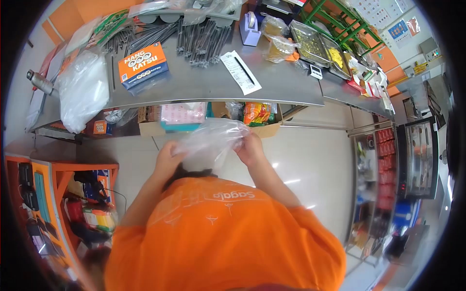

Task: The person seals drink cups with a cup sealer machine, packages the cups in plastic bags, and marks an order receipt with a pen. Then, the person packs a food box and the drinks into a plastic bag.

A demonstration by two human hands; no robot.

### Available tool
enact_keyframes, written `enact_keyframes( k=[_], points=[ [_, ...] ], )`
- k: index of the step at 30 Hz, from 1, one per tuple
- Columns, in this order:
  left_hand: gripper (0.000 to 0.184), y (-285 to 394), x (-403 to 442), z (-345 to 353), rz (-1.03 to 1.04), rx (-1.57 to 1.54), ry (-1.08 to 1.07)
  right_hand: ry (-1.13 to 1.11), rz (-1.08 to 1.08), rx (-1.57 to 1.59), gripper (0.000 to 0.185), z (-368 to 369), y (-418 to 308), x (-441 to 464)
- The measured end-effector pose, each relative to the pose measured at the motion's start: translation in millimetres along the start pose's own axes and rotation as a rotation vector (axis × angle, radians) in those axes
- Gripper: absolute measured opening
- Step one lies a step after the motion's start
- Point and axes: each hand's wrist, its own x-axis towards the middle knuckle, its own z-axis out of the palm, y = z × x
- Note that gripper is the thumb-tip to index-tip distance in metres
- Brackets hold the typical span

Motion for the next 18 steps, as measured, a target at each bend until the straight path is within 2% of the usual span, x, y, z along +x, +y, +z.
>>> enact_keyframes(
  k=[1, 3, 4, 6, 7, 8, 9, 10, 11, 12, 13, 14, 15, 16, 17, 18],
  points=[
    [0.018, -3.5, 3.9, -3.3, -0.004, 0.004, 0.007, -0.005, 0.008, 0.001, 0.026, -1.9, 2.8, -0.8],
    [0.014, 15.1, 12.2, -10.9, -0.26, -0.298, 0.196, -0.205, 0.095, -0.245, 0.026, -0.1, 10.7, -10.3],
    [0.014, 21.2, 15.1, -17.4, -0.263, -0.294, 0.193, -0.317, -0.031, -0.773, 0.023, 6.9, 11.8, -22.5],
    [0.016, 36.1, 22.3, -30.1, -0.206, -1.017, 0.144, -0.237, -0.104, -0.875, 0.021, -18.4, 4.7, -10.9],
    [0.016, 50.1, 20.1, -32.8, -0.196, -1.025, 0.139, -0.165, -0.175, -0.993, 0.021, -34.4, -6.8, 1.8],
    [0.017, 64.3, 9.2, -34.3, -0.226, -0.726, 0.093, 0.029, -0.198, -0.682, 0.02, -43.9, -23.3, 20.4],
    [0.019, 70.2, -0.8, -31.3, -0.253, -0.427, 0.054, -0.014, -0.218, -0.475, 0.02, -13.2, -37.4, 2.6],
    [0.022, 71.3, -6.5, -22.1, -0.157, -0.231, 0.023, -0.02, -0.143, -0.303, 0.022, -13.9, -30.5, 3.4],
    [0.022, 57.4, -6.8, -27.6, -0.158, -0.224, 0.025, -0.022, -0.07, -0.117, 0.025, -16.6, -20.0, 0.4],
    [0.024, 33.0, -4.3, -38.7, -0.147, -0.18, -0.128, -0.023, -0.069, -0.106, 0.025, -19.4, -13.0, -7.2],
    [0.026, 19.0, -2.2, -47.6, -0.135, -0.141, -0.278, -0.198, 0.155, -0.012, 0.024, -23.3, -9.8, -15.7],
    [0.026, 32.4, 1.2, -57.9, -0.137, -0.143, -0.273, -0.37, 0.382, 0.077, 0.023, -25.7, -12.0, -20.5],
    [0.027, 58.5, 6.1, -71.8, -0.231, -0.657, -0.171, -0.365, 0.387, 0.073, 0.023, -24.1, -19.2, -25.6],
    [0.028, 71.0, 8.2, -79.6, -0.318, -1.171, -0.055, -0.665, 0.329, -0.453, 0.022, -20.7, -29.1, -33.7],
    [0.028, 64.9, 5.7, -79.8, -0.317, -1.18, -0.054, -0.95, 0.245, -0.989, 0.022, -19.9, -38.4, -38.0],
    [0.028, 53.3, 1.8, -79.3, -0.381, -1.012, -0.126, -0.947, 0.12, -0.786, 0.025, -23.0, -41.7, -38.9]
  ],
)
